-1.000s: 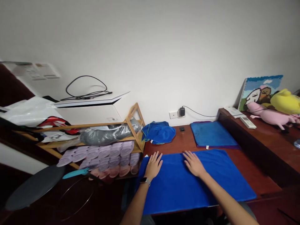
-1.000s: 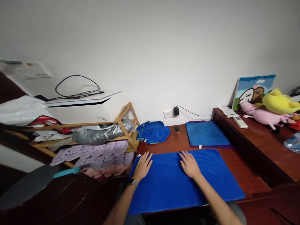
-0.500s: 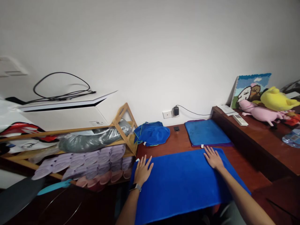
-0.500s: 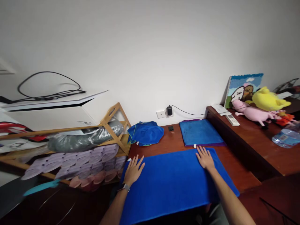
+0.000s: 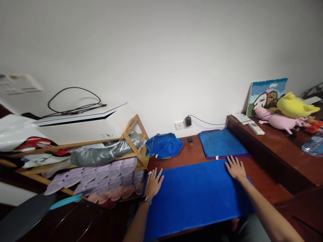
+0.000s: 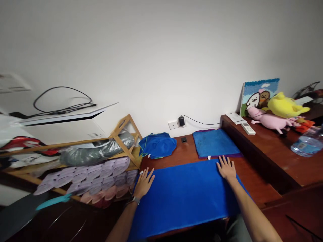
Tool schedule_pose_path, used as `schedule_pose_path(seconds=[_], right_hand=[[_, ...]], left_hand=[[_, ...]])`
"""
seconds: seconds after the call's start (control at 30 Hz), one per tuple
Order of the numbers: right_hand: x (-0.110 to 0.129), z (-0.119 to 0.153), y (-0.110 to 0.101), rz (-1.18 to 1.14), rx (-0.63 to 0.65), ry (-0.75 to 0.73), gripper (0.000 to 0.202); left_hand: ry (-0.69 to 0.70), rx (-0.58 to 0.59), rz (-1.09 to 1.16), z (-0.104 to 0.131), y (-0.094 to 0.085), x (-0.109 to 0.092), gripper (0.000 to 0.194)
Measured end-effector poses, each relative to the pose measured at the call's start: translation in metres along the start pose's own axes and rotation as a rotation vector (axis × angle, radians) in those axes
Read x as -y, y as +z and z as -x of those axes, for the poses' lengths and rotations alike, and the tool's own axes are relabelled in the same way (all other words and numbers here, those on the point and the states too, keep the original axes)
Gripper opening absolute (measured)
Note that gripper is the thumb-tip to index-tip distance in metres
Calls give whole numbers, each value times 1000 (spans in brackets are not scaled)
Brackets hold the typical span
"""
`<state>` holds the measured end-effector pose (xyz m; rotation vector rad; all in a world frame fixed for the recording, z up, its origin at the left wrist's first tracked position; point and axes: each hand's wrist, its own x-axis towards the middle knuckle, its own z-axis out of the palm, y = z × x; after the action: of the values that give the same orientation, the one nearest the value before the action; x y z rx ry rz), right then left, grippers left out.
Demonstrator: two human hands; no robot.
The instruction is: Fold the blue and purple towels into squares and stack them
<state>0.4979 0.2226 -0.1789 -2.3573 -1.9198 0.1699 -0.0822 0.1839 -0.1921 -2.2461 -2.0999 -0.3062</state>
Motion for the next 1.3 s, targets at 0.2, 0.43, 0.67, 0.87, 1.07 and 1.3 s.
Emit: schedule_pose_path(seconds=[0.2,0.43,0.67,0.87,1.07,1.3], right_hand=[[137,52,5,-167,-79,-467,62],[195,71,24,-208,94,-613,63],[8,11,14,-12,50,-129,70],[-31,-6,10,37,99,-44,70],[37,27,-11,-14,-23,-74,67],[194,162,39,-241,-31,-664,61]], left_hand=[[112,-98,36,-8,-7,-44,57],[35,-5,14,0,8,-32,57],[-59,-69,-35,21,11,24,61],[-88,-17,-73,16,4,15,60],[0,-83,-14,23,-16,-20,58],[366,-22,142,62,-8,-161,53]])
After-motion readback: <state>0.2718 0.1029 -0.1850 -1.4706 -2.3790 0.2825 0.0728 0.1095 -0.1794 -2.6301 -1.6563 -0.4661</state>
